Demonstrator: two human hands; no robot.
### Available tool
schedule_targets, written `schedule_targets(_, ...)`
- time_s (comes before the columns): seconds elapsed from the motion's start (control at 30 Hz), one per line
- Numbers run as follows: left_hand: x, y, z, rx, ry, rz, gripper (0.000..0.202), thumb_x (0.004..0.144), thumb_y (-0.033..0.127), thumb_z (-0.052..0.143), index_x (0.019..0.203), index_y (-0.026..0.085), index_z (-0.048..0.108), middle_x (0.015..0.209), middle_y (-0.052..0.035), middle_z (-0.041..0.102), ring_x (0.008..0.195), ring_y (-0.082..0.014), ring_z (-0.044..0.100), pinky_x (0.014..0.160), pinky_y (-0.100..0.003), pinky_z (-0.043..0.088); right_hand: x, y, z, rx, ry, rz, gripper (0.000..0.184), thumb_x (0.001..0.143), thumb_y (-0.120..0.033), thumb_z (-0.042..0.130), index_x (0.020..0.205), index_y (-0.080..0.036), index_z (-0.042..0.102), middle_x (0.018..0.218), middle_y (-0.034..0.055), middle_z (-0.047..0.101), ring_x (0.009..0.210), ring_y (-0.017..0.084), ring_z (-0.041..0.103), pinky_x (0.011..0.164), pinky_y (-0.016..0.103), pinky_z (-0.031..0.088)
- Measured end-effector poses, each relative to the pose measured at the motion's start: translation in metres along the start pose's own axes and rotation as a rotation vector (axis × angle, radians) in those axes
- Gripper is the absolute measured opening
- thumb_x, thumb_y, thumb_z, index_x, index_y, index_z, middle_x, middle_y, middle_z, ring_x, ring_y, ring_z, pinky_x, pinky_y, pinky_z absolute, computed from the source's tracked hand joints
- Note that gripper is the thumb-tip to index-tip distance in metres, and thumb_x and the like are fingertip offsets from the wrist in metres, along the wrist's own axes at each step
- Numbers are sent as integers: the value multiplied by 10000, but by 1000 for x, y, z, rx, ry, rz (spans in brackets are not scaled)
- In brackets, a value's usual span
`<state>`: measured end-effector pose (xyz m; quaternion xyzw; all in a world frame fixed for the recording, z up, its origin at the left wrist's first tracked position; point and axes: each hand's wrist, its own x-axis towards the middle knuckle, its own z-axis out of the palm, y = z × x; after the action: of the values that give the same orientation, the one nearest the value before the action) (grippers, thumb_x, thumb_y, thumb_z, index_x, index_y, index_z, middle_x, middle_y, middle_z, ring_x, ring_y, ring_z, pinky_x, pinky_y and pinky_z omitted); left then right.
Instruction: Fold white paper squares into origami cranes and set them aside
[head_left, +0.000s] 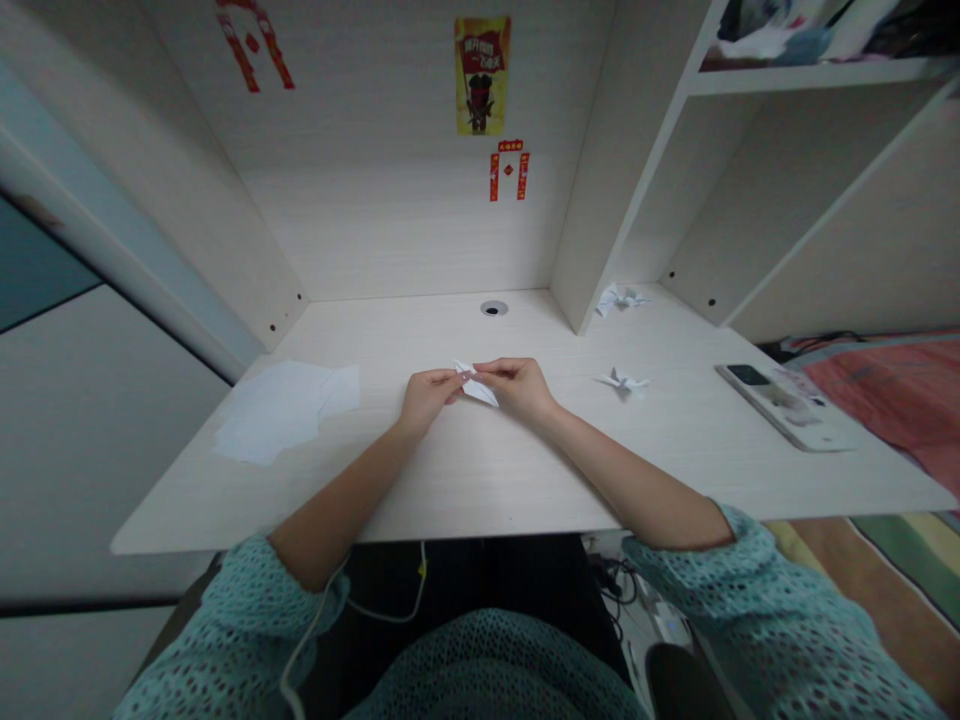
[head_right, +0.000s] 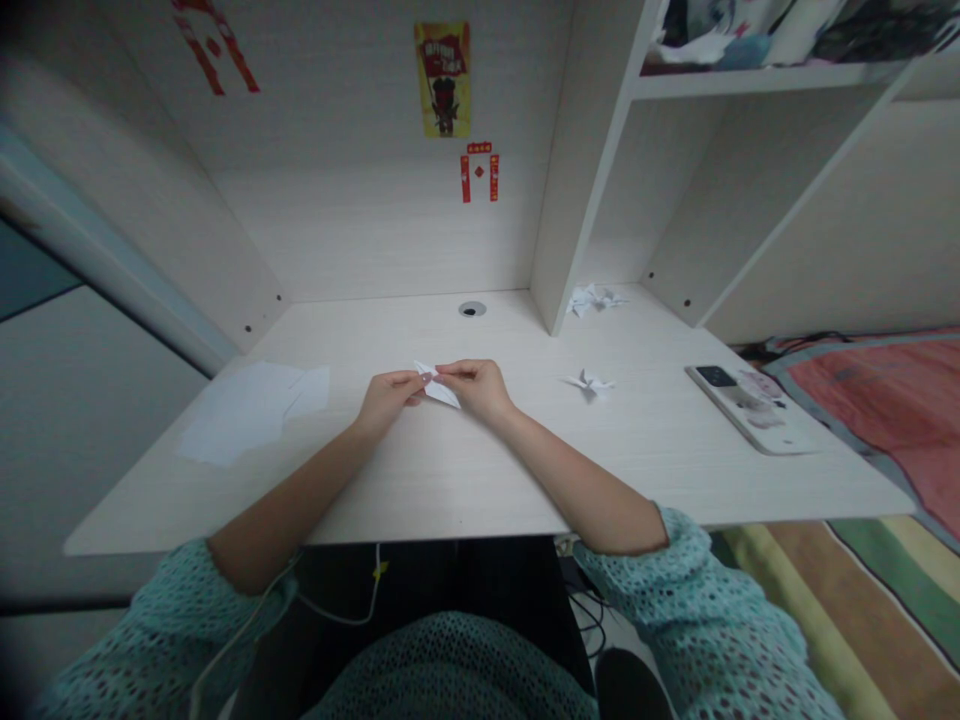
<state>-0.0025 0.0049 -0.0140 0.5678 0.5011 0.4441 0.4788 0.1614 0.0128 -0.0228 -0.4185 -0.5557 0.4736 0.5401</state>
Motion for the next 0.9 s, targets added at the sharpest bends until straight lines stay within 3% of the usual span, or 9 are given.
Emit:
schedule_targets(0.27,2,0,1,-18,19,-28,371,614,531,683,707,173,700,681,-37,634,656,-143,547,603,-240,419,-2,-1,0,-139,-1,-104,292,632,-417,699,793,-176,732,820,87,715,745,197,637,674,307,470)
schedule_targets(0.43,1,2,1,-62,33,-30,372,610,525,687,762,186,703,775,-36,661,719,-145,560,605,-226,409,0,0,1,-12,-5,21,382,606,-456,709,848,-161,726,806,80,717,700,181,629,619,277,453)
schedule_targets(0.63,-1,5,1,1,36,0,383,629,526,675,802,188,720,766,-32,662,703,-138,540,578,-216,382,0,-1,-3,-49,-94,82,315,580,-436,730,695,-143,731,674,60,699,576,139,563,574,263,403)
schedule_targets(0.9,-1,3,1,8,25,38,396,643,532,655,815,183,728,754,-32,660,681,-141,527,568,-228,367,-4,-8,-1,-89,-109,65,342,596,-476,703,641,-138,688,652,49,667,550,119,520,551,251,376)
